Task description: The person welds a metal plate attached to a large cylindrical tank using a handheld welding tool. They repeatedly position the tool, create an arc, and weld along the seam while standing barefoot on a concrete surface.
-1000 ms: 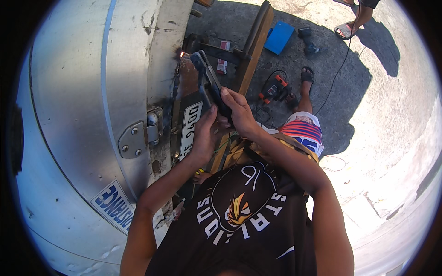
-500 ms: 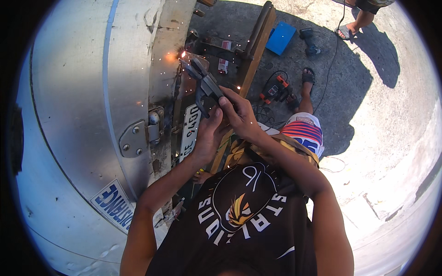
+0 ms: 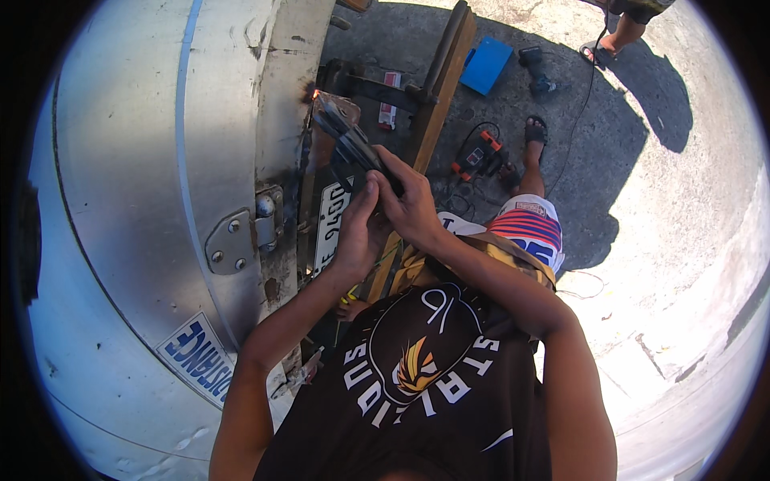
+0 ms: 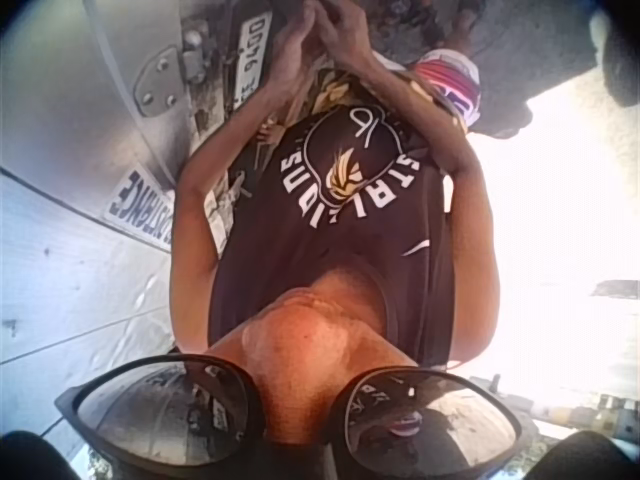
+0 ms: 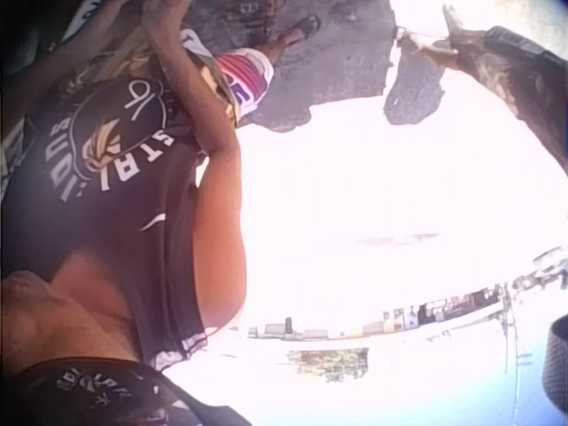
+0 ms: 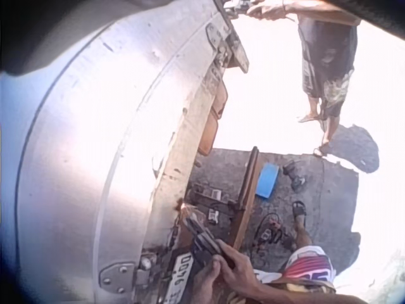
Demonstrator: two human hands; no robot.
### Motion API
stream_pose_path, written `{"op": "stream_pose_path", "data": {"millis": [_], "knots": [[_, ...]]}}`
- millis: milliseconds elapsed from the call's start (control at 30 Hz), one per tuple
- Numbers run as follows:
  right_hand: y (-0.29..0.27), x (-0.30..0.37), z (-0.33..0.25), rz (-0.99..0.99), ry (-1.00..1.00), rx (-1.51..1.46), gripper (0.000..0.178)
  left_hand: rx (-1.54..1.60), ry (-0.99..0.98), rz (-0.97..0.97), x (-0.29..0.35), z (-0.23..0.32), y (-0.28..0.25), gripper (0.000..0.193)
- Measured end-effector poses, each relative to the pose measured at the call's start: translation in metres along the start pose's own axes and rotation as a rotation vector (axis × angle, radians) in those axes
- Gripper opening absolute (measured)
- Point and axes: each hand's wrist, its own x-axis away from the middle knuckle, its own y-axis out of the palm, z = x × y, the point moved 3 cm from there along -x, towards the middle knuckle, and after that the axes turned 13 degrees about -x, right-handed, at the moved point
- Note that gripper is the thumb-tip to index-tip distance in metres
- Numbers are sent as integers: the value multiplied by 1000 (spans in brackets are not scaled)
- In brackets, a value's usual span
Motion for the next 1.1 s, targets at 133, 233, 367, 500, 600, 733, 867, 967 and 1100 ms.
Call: {"op": "stream_pose_path", "data": {"millis": [133, 233, 367, 500, 600, 733, 867, 967, 1100], "knots": [[1, -2, 3, 9, -5, 7, 43, 25, -24, 22, -1, 0, -1, 51], [2, -3, 4, 8, -16, 16, 43, 27, -32, 23, -1, 1, -1, 51], [3, -3, 6, -1, 11, 13, 43, 32, -45, 39, 0, 1, -2, 52], [3, -3, 8, -5, 27, 26, 43, 22, -49, 40, 1, 3, -1, 54], [3, -3, 8, -5, 32, 27, 43, 15, -50, 45, 1, 3, 0, 54], [2, -4, 4, -6, 42, -7, 40, -5, -41, 72, 2, 2, -1, 51], [-3, -7, 9, -27, 482, -514, 40, -108, -72, 71, 2, 1, -6, 42], [-8, -11, 9, 70, 524, -630, 41, -174, -59, 77, 5, 0, -5, 35], [-7, -6, 3, -110, 434, -618, 40, -132, -1, 37, 4, 2, 0, 34]]}}
